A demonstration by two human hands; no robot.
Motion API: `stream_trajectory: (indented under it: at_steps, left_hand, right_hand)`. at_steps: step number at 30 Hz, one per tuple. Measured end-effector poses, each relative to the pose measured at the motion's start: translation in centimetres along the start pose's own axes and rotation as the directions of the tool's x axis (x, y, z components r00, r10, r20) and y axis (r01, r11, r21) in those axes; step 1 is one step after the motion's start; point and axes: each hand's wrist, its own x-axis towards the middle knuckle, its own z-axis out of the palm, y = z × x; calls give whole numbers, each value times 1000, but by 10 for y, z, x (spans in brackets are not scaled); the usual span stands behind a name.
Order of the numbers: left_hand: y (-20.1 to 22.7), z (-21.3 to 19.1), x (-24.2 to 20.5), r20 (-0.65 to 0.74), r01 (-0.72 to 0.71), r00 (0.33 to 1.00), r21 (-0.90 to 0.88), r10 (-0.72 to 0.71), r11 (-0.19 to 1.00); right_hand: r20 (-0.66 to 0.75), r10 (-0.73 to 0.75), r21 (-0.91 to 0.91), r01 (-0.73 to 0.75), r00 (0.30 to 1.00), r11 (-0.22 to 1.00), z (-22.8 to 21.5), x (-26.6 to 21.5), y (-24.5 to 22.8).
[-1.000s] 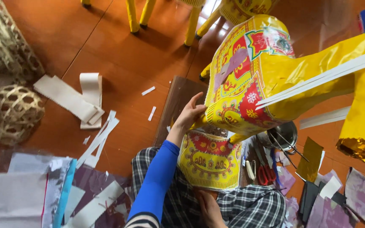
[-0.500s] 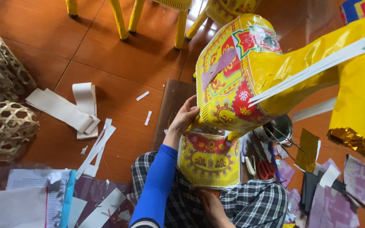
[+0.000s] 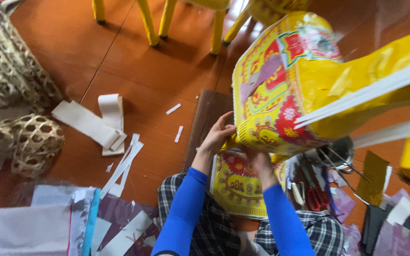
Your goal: Assembling and decorating traditional paper horse models using glue and pre-printed paper patterns.
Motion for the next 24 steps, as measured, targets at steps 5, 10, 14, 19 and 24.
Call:
stream_trajectory:
  at_steps: [5,10,14,19,24]
  left_hand:
    - [3,-5,2,-23,18,1000,68,-17,997]
    - [16,5,10,-107,54,994,274,-25,960]
    - [58,62,16,44,-326,901,726,431,606]
    - [59,92,31,296,-475,857,769,421,427]
    - [40,78,24,252,-464,854,764,456,447]
  right_hand:
    - [39,46,-13,-45,998,999,64,56,-29]
    - [78,48,-47,-44,996,998,87,95,-69]
    - [113,38,-96,-27,993,995,92,111,-96]
    - [155,12,-133,9,988,991,78,119,-105]
    - [168,49,-107,-31,985,994,117,76,-102]
